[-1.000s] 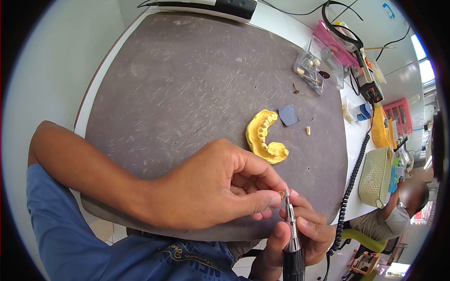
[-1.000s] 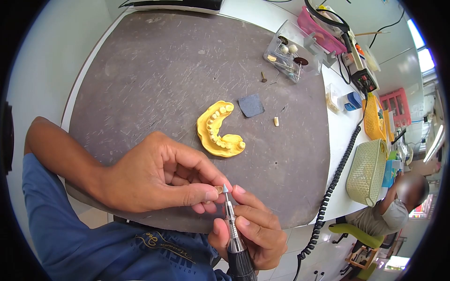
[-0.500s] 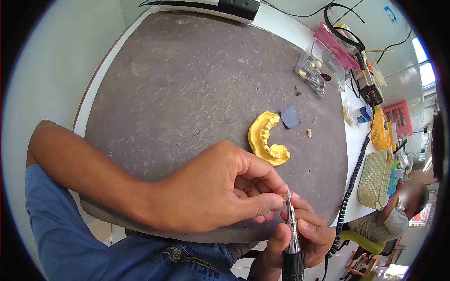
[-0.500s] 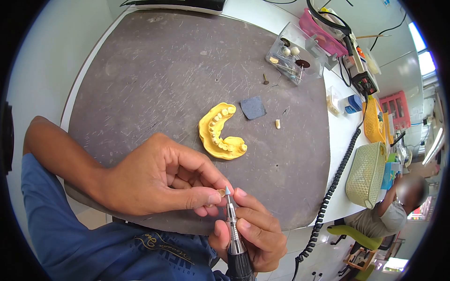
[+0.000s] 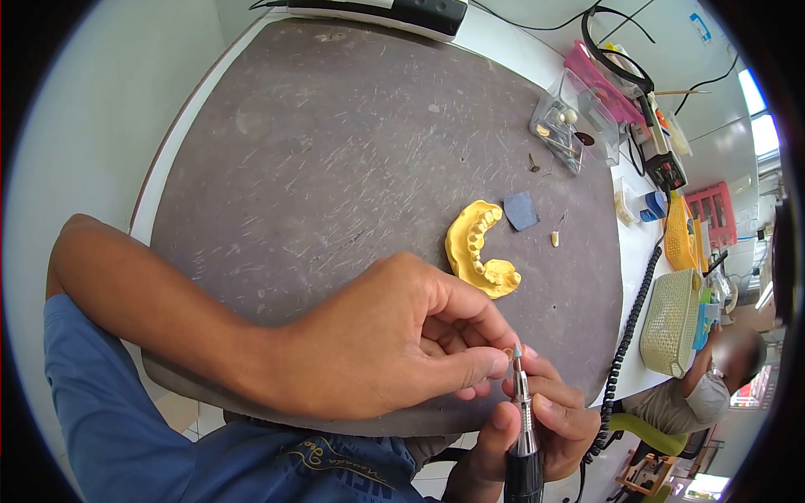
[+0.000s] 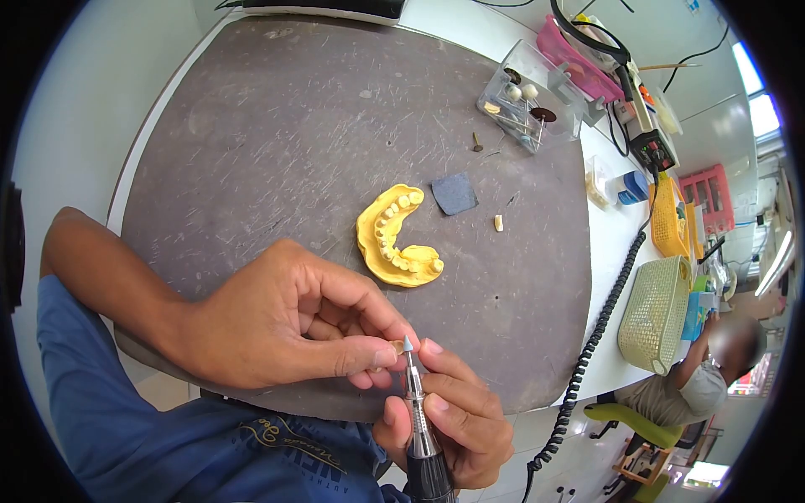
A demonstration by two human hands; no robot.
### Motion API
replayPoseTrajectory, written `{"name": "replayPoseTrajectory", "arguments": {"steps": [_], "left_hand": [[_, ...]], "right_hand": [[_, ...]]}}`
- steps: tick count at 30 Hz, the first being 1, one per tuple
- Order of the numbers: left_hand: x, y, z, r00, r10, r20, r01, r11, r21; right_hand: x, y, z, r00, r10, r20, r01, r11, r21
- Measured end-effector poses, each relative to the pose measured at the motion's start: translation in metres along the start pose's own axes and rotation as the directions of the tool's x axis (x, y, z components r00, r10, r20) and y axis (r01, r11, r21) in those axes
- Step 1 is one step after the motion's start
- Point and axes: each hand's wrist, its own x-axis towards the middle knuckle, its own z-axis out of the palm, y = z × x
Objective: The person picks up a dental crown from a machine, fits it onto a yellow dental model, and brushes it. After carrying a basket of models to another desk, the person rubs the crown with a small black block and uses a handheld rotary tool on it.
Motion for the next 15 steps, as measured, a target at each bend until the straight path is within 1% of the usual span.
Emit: {"name": "replayPoseTrajectory", "arguments": {"steps": [5,8,10,11,13,15], "left_hand": [[0.0,0.001,0.0,1.0,0.0,-0.004,0.0,1.0,-0.007],[0.0,0.0,0.0,1.0,0.003,-0.004,-0.003,1.0,-0.009],[0.001,-0.001,0.0,1.0,0.012,-0.003,-0.012,1.0,-0.015],[0.001,-0.001,0.0,1.0,0.011,-0.006,-0.011,1.0,-0.011],[0.001,-0.001,0.0,1.0,0.008,-0.007,-0.008,1.0,-0.008],[0.001,-0.002,0.0,1.0,0.007,-0.006,-0.007,1.0,-0.01]], "right_hand": [[-0.001,-0.001,-0.002,1.0,0.013,0.023,-0.012,1.0,-0.022],[-0.002,-0.003,-0.002,1.0,0.021,0.021,-0.021,1.0,-0.003],[-0.002,-0.01,0.0,0.99,0.138,0.008,-0.135,0.982,-0.135],[-0.002,-0.007,-0.001,0.99,0.137,0.008,-0.135,0.982,-0.135],[-0.001,0.0,-0.004,0.999,0.031,0.033,-0.031,1.0,0.0],[-0.001,0.0,-0.003,0.999,0.03,0.031,-0.03,1.0,-0.009]]}}
